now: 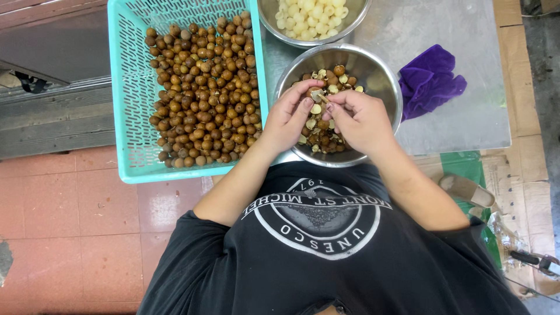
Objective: The person peels brown nuts by hand, separating the shells from the kernels. The peeled kernels are placed into a metal bowl, while the shells are discarded into another bowl. The person works continuously over a table with a basket of unpeeled nuts and a bowl of peeled kernels.
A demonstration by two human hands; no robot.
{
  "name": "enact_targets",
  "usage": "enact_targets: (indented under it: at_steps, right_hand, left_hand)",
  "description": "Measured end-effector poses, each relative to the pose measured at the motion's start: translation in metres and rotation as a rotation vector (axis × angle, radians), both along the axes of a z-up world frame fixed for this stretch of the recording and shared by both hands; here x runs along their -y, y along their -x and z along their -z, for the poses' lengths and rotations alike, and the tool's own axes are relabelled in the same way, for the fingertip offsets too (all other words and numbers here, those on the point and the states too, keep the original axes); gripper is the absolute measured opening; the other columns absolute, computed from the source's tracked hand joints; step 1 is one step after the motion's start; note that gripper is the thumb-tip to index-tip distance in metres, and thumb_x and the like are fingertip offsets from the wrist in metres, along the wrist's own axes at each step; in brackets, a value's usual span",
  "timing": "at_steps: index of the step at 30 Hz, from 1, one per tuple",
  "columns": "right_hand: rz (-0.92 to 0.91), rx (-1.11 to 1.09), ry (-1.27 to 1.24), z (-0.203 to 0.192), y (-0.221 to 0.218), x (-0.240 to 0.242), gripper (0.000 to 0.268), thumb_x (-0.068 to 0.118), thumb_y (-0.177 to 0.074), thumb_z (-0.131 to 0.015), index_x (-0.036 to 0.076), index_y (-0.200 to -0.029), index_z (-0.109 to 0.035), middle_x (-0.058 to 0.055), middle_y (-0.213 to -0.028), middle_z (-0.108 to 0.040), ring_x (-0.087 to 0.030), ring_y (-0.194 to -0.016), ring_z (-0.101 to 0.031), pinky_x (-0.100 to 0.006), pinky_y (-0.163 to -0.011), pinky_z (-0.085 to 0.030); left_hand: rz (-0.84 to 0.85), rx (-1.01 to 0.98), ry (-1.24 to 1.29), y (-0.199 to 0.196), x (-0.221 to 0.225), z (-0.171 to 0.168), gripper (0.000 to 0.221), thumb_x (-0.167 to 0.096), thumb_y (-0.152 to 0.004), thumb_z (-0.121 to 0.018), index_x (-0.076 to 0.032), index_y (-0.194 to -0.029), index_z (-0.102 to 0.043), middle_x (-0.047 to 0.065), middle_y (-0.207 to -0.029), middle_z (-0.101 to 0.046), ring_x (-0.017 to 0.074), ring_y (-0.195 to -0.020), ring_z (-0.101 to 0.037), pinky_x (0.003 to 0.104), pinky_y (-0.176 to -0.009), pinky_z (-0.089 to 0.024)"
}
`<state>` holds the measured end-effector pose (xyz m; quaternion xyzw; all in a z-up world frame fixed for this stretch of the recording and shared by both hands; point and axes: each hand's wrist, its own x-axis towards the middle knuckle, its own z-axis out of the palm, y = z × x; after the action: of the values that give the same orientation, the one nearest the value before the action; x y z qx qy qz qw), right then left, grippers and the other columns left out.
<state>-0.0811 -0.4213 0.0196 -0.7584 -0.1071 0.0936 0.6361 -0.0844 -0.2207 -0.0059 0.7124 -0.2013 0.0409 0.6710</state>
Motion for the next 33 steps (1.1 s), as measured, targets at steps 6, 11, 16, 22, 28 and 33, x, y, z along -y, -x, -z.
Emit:
enact_targets:
  at_steps: [6,11,16,22,28,33]
  right_hand:
    - [0.032,0.391,0.308,-0.013,0.006,-0.002,0.012,0.009,-0.1,-0.068,0.001,-0.108,-0.071,-0.011,-0.089,-0.075,-0.02,-0.078,-0.076,-0.033,-0.07,-0.059]
    - [0.008,0.746,0.604,-0.023,0.01,-0.001,0.011,0.012,-0.099,-0.069,0.002,-0.104,-0.067,-0.015,-0.089,-0.072,-0.035,-0.08,-0.071,-0.044,-0.071,-0.056]
    - [0.006,0.776,0.779,-0.025,0.012,-0.005,0.012,0.013,-0.101,-0.066,0.003,-0.096,-0.061,-0.015,-0.078,-0.068,-0.033,-0.07,-0.068,-0.044,-0.063,-0.054]
    - [-0.071,0.823,0.886,-0.021,0.016,-0.003,0.012,0.013,-0.098,-0.063,0.004,-0.09,-0.06,-0.013,-0.076,-0.066,-0.03,-0.067,-0.068,-0.041,-0.061,-0.054]
    - [-0.17,0.826,0.86,-0.022,0.015,0.002,0.017,0.017,-0.098,-0.063,0.003,-0.088,-0.06,-0.014,-0.073,-0.066,-0.033,-0.066,-0.068,-0.043,-0.06,-0.054]
    - [-0.11,0.69,0.757,-0.027,0.002,0.012,0.015,0.02,-0.098,-0.065,0.005,-0.094,-0.066,-0.016,-0.077,-0.069,-0.036,-0.068,-0.069,-0.046,-0.062,-0.054]
  left_hand:
    - [-0.118,0.101,-0.195,0.007,0.004,-0.003,0.029,-0.013,-0.106,-0.056,-0.006,-0.134,-0.06,0.012,-0.118,-0.064,0.0228,-0.105,-0.066,0.032,-0.092,-0.055]
    - [-0.124,0.193,-0.237,0.0,0.005,0.0,0.024,-0.014,-0.11,-0.05,-0.005,-0.13,-0.059,0.014,-0.116,-0.065,0.03,-0.107,-0.065,0.037,-0.096,-0.052]
    - [-0.177,0.17,-0.231,-0.002,0.015,0.015,0.023,-0.016,-0.111,-0.046,-0.003,-0.125,-0.059,0.017,-0.114,-0.064,0.0338,-0.106,-0.065,0.039,-0.095,-0.052]
    - [-0.08,0.093,-0.257,-0.013,0.013,0.062,0.037,-0.03,-0.116,-0.035,-0.005,-0.111,-0.063,0.012,-0.1,-0.066,0.0289,-0.097,-0.065,0.037,-0.09,-0.051]
    - [0.333,-0.734,-0.244,-0.039,-0.006,0.068,0.077,-0.053,-0.124,-0.028,0.011,-0.085,-0.048,0.011,-0.073,-0.041,0.0233,-0.064,-0.037,0.037,-0.063,-0.036]
    - [-0.042,-0.019,-0.277,-0.007,0.0,0.021,0.029,-0.025,-0.103,-0.05,-0.002,-0.117,-0.061,0.01,-0.096,-0.061,0.0192,-0.081,-0.061,0.032,-0.075,-0.052]
